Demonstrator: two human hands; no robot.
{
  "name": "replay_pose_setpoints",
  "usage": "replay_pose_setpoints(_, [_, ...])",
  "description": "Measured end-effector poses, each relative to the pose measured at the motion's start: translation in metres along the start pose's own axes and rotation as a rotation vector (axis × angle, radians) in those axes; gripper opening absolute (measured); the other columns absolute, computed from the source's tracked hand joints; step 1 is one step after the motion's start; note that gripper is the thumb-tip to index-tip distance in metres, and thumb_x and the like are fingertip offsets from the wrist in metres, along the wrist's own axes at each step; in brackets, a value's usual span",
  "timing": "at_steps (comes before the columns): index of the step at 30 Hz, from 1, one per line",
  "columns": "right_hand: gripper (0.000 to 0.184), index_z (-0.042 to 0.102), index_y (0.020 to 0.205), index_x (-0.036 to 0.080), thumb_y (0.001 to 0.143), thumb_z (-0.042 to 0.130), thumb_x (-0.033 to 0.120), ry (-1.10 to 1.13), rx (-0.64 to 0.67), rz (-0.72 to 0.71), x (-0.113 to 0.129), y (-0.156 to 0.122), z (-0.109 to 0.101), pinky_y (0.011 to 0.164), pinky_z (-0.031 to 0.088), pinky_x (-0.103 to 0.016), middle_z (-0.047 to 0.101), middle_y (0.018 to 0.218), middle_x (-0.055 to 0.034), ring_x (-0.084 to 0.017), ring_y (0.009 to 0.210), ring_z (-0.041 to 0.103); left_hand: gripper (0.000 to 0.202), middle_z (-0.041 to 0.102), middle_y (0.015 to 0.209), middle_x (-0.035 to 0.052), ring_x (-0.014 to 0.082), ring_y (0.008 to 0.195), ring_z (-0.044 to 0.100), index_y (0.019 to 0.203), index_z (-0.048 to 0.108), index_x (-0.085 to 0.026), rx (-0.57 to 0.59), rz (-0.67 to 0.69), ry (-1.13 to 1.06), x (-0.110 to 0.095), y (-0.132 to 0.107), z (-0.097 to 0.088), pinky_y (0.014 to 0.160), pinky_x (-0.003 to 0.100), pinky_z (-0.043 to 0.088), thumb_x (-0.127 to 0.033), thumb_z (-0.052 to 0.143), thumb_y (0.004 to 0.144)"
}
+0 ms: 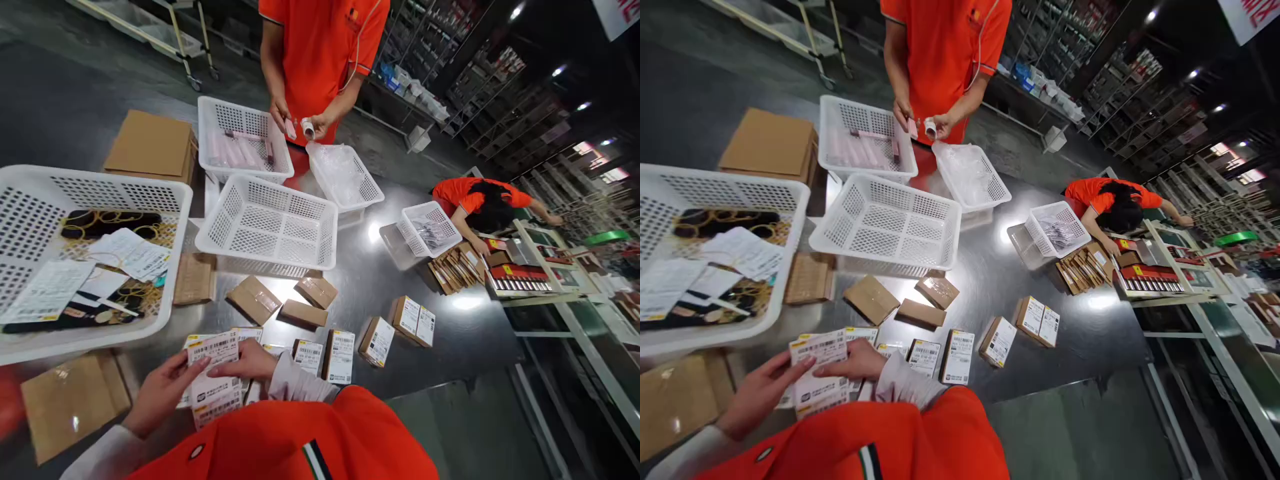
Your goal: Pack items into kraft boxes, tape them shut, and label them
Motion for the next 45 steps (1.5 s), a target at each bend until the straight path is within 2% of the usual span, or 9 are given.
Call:
replay_pose_setpoints(3, [0.062, 0.088, 0.104, 0.022, 0.051, 0.106, 0.050, 0.010, -0.043, 0.031, -0.008, -0.004, 0.005, 0.118, 0.054, -0.040, 0.084, 0.110, -0.0022, -0.025, 0.115, 0.077, 0.075, 0.082, 0.084, 0.0105, 0.0327, 0.086, 0.079, 0.073, 0.079, -0.020, -0.120, -0.133, -0.126, -0.006, -0.018, -0.010, 0.070, 0.033, 0.068, -0.072, 0.091, 0.021])
replay_pose_setpoints(9, [0.054, 0.088, 0.102, 0.024, 0.058, 0.104, 0.051, -0.143, -0.029, -0.029, -0.008, -0.014, 0.014, 0.116, 0.055, -0.039, 0.084, 0.107, -0.0007, -0.027, 0.116, 0.076, 0.063, 0.079, 0.079, 0.0102, 0.0277, 0.078, 0.074, 0.070, 0.078, -0.017, -0.078, -0.173, -0.256, -0.013, -0.043, -0.016, 0.061, 0.028, 0.064, -0.055, 0.090, 0.022])
replay_pose_setpoints(15, [0.053, 0.087, 0.103, 0.021, 0.063, 0.103, 0.052, -0.182, -0.122, -0.092, 0.010, -0.021, 0.030, 0.091, 0.062, -0.032, 0.081, 0.096, -0.0032, -0.021, 0.093, 0.077, 0.067, 0.077, 0.075, 0.0116, 0.0288, 0.072, 0.074, 0.070, 0.075, -0.016, -0.075, -0.164, -0.249, 0.005, -0.078, -0.028, 0.057, 0.030, 0.062, -0.059, 0.089, 0.021])
replay_pose_setpoints(18, [0.049, 0.087, 0.096, 0.020, 0.065, 0.101, 0.055, -0.256, -0.172, -0.248, 0.035, -0.026, 0.043, 0.094, 0.060, -0.031, 0.081, 0.095, -0.0039, -0.020, 0.096, 0.076, 0.059, 0.077, 0.075, 0.0111, 0.0266, 0.071, 0.073, 0.067, 0.074, -0.020, -0.075, -0.109, -0.214, 0.013, -0.094, -0.033, 0.057, 0.028, 0.060, -0.064, 0.085, 0.030])
replay_pose_setpoints(22, [0.039, 0.086, 0.084, 0.020, 0.074, 0.096, 0.055, -0.337, -0.075, -0.365, 0.044, -0.027, 0.068, 0.096, 0.058, -0.030, 0.081, 0.090, -0.0038, -0.018, 0.092, 0.075, 0.063, 0.077, 0.076, 0.0101, 0.0280, 0.076, 0.073, 0.069, 0.073, -0.019, -0.086, -0.064, -0.223, 0.024, -0.108, -0.039, 0.063, 0.030, 0.062, -0.067, 0.086, 0.029])
replay_pose_setpoints(27, [0.028, 0.086, 0.088, 0.020, 0.079, 0.094, 0.045, -0.342, -0.023, -0.379, 0.035, -0.022, 0.081, 0.093, 0.056, -0.026, 0.081, 0.090, -0.0017, -0.015, 0.086, 0.073, 0.074, 0.076, 0.074, 0.0093, 0.0258, 0.076, 0.070, 0.068, 0.073, -0.018, -0.113, 0.041, -0.196, 0.030, -0.107, -0.052, 0.065, 0.028, 0.059, -0.079, 0.087, 0.029])
replay_pose_setpoints(32, [0.023, 0.085, 0.087, 0.019, 0.077, 0.096, 0.037, -0.378, 0.003, -0.388, 0.045, -0.017, 0.085, 0.090, 0.055, -0.024, 0.080, 0.088, -0.0001, -0.013, 0.084, 0.072, 0.071, 0.077, 0.076, 0.0095, 0.0256, 0.077, 0.070, 0.068, 0.075, -0.017, -0.109, 0.070, -0.195, 0.028, -0.100, -0.058, 0.064, 0.025, 0.056, -0.075, 0.089, 0.030])
replay_pose_setpoints(36, [0.013, 0.085, 0.089, 0.019, 0.082, 0.091, 0.028, -0.436, 0.012, -0.384, 0.053, -0.015, 0.085, 0.090, 0.054, -0.022, 0.080, 0.090, 0.0003, -0.012, 0.086, 0.072, 0.070, 0.075, 0.071, 0.0085, 0.0256, 0.073, 0.069, 0.063, 0.069, -0.018, -0.098, 0.087, -0.211, 0.026, -0.094, -0.054, 0.060, 0.026, 0.055, -0.077, 0.089, 0.031])
replay_pose_setpoints(45, [0.016, 0.084, 0.093, 0.018, 0.086, 0.090, 0.031, -0.514, 0.021, -0.388, 0.043, -0.013, 0.077, 0.086, 0.055, -0.021, 0.081, 0.091, -0.0012, -0.014, 0.087, 0.074, 0.074, 0.075, 0.070, 0.0078, 0.0265, 0.075, 0.070, 0.062, 0.069, -0.019, -0.087, 0.069, -0.217, 0.025, -0.093, -0.044, 0.063, 0.026, 0.057, -0.082, 0.086, 0.027])
Point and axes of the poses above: each hand's wrist, its own y-axis towards the middle knuckle, its own z-axis out of the palm, x = y × z, the point moved 9 cm from there along y, towards the middle knuckle
